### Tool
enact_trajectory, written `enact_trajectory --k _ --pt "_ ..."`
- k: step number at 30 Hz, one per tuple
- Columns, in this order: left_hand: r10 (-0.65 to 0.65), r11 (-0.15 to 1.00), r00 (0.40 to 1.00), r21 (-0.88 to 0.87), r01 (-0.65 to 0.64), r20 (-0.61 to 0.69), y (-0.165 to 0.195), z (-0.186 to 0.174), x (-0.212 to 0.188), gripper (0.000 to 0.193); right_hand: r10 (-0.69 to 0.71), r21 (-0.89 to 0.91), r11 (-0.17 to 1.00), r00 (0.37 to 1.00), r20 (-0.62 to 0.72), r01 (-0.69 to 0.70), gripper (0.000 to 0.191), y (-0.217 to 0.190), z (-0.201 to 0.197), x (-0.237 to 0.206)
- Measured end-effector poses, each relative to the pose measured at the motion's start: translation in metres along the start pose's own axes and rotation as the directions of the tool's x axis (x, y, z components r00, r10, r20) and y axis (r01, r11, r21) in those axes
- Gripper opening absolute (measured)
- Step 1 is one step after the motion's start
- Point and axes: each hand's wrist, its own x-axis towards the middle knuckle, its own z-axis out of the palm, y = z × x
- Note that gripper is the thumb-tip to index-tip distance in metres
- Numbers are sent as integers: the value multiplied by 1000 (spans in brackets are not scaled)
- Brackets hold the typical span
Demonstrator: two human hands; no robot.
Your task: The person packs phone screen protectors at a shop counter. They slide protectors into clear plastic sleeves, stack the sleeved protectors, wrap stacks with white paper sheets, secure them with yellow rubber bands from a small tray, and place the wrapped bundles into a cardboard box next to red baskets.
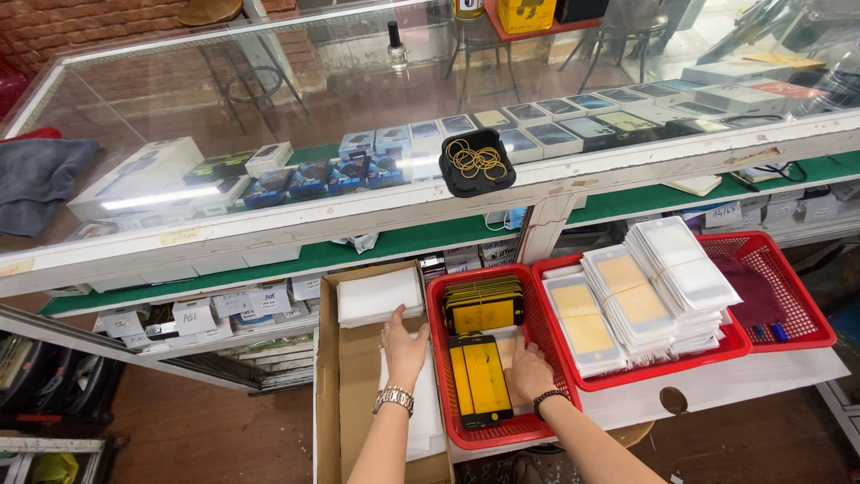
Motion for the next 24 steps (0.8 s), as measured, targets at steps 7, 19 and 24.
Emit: enact_trajectory --k 7,19,24 --pt "6 992 997 -124 4 78 38 10 -9 61 24 154 988 995 -96 -9 78 14 13 5" --pt "18 995 996 -103 -9 89 49 28 -35 48 77 211 975 997 -25 -70 54 27 -5 12" --pt "72 990 997 -122 -70 8 56 43 -38 37 -15 278 959 987 -158 59 39 39 -10 6"
